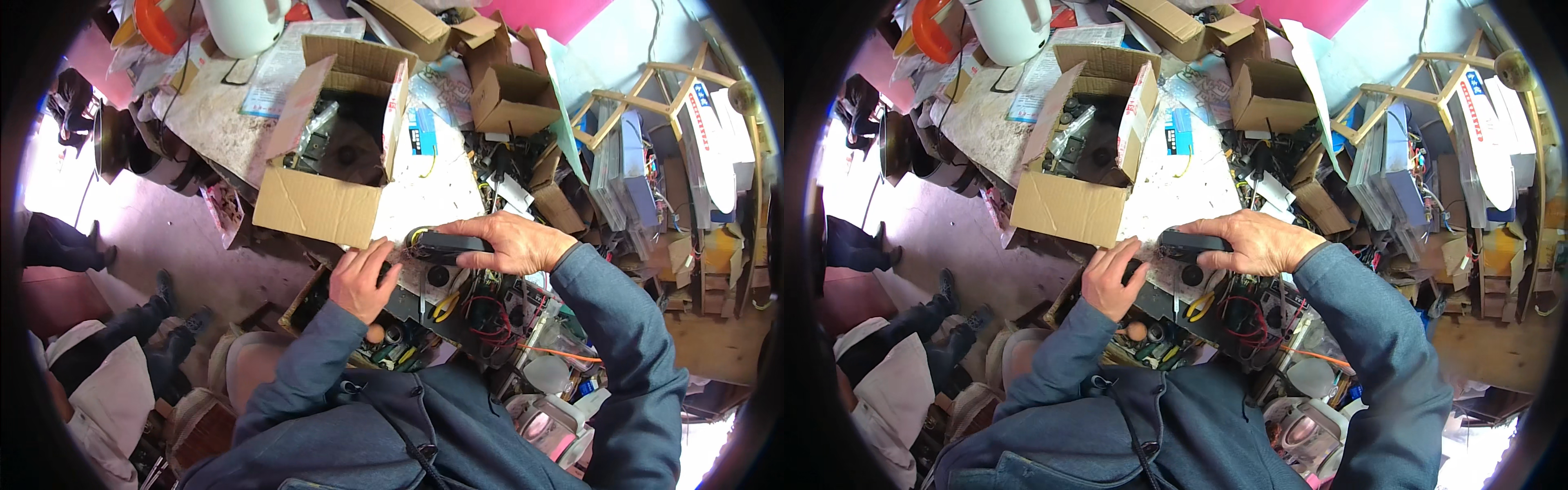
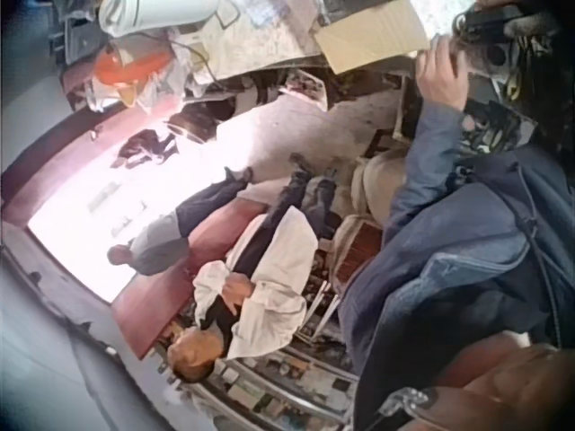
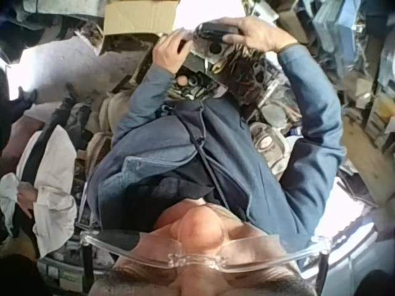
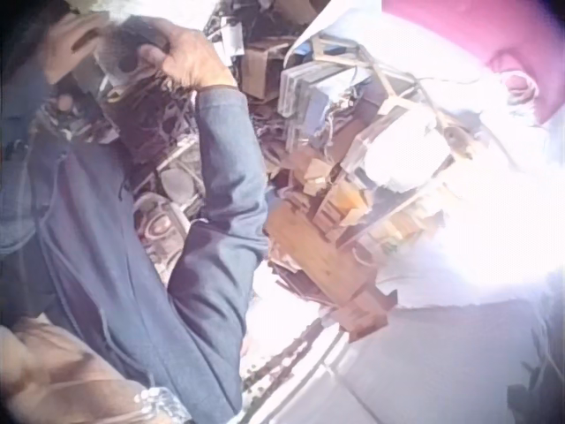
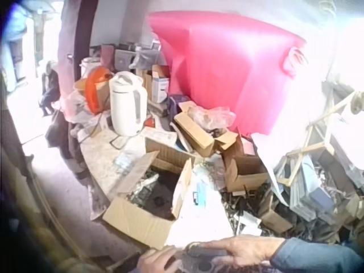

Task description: The person disassembles a small electronic device, removes a component, and places it into a cardboard box. They then receive a wristwatch from another person and examine it closely.

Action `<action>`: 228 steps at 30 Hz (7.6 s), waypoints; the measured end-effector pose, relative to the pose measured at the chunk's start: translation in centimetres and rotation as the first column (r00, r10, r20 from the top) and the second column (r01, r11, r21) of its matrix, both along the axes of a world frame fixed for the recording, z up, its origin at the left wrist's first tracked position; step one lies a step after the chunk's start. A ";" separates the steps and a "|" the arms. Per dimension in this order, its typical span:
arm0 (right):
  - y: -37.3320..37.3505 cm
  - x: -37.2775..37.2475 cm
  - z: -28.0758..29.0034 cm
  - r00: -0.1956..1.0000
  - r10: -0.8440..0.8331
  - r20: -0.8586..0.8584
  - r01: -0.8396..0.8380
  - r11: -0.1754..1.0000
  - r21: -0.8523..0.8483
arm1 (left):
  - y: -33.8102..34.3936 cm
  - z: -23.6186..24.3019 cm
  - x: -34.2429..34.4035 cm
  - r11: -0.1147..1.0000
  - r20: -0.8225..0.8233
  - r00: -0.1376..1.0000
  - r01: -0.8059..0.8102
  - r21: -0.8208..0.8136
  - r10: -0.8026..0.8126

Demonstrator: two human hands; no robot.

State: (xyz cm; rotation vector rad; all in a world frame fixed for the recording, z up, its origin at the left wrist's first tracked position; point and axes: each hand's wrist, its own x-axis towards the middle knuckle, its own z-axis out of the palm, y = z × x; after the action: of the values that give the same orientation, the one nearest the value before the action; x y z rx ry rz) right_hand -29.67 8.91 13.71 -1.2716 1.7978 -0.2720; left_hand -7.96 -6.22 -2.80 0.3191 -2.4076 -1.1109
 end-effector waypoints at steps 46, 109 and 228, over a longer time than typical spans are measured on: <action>-0.4 1.6 -0.7 0.932 -0.024 -0.361 0.039 0.999 0.035 | -1.4 -1.1 -2.0 0.988 0.080 0.989 0.133 -0.081 -0.127; -1.0 4.0 0.9 0.745 -0.009 -0.667 0.123 0.985 0.123 | 1.1 -2.4 -3.9 0.983 0.134 0.986 -0.114 0.147 0.095; -3.1 20.7 -5.3 0.982 -0.072 -0.176 -0.067 0.733 -0.677 | -19.1 8.6 11.8 0.773 -0.669 0.526 -0.624 0.117 0.525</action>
State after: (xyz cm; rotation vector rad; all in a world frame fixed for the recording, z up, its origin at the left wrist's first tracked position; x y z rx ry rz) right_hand -9.02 5.84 8.40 -1.8547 1.9328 -0.9126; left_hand 3.88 -25.36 5.83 0.5193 -1.5151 -0.5810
